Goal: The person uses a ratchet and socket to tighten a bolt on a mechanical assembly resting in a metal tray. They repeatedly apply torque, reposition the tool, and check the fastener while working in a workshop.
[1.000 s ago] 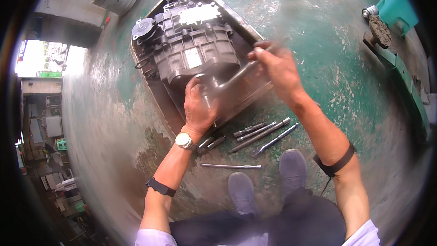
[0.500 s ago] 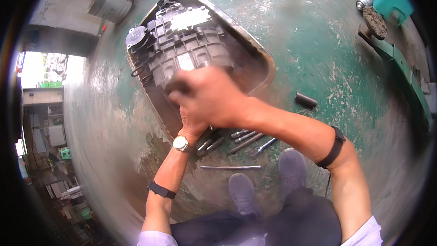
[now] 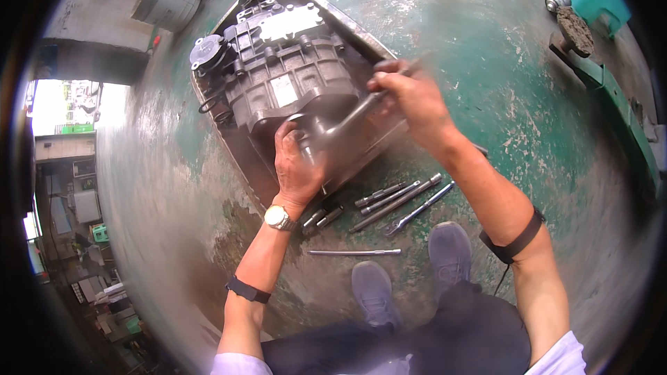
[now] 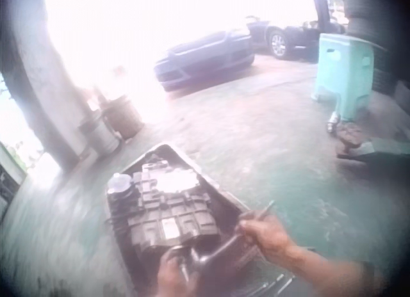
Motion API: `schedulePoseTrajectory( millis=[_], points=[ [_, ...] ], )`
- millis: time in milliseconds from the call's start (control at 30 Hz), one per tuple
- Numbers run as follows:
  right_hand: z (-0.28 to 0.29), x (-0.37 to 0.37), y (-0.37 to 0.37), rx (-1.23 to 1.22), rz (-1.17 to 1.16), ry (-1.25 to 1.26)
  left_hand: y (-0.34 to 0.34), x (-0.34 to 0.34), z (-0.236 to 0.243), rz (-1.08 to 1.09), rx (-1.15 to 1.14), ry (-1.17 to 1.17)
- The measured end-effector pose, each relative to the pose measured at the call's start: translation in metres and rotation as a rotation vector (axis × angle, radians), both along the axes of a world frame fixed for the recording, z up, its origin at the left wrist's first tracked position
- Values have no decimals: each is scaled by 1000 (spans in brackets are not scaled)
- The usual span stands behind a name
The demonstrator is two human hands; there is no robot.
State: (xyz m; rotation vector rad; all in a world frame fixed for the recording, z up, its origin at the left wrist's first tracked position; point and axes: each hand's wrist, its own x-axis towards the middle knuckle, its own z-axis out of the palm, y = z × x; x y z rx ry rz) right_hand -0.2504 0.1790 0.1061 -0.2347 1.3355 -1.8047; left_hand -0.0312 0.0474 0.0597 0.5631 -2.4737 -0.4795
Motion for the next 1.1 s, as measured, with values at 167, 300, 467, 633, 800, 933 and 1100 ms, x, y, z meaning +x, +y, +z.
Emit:
schedulePoseTrajectory(
  millis=[167,300,467,633,800,933,1100],
  points=[
    [-51,-16,20,114,-95,-325,2,-2,7,2,10,-7],
    [-22,-12,9,72,-110,-72,3,-2,9,-39,-72,-33],
    [49,41,-18,-237,136,537,3,-5,8,15,2,-3],
    [82,88,-52,-305,689,1227,-1,-1,7,-84,-170,-68],
    [72,65,-50,-246,389,1151,-4,4,-2,-89,-175,-95],
    [31,12,-11,-155,88,338,-3,3,-2,-20,44,-1],
    [-37,-23,15,227,-102,-127,0,-1,4,0,-8,-4]
  ],
)
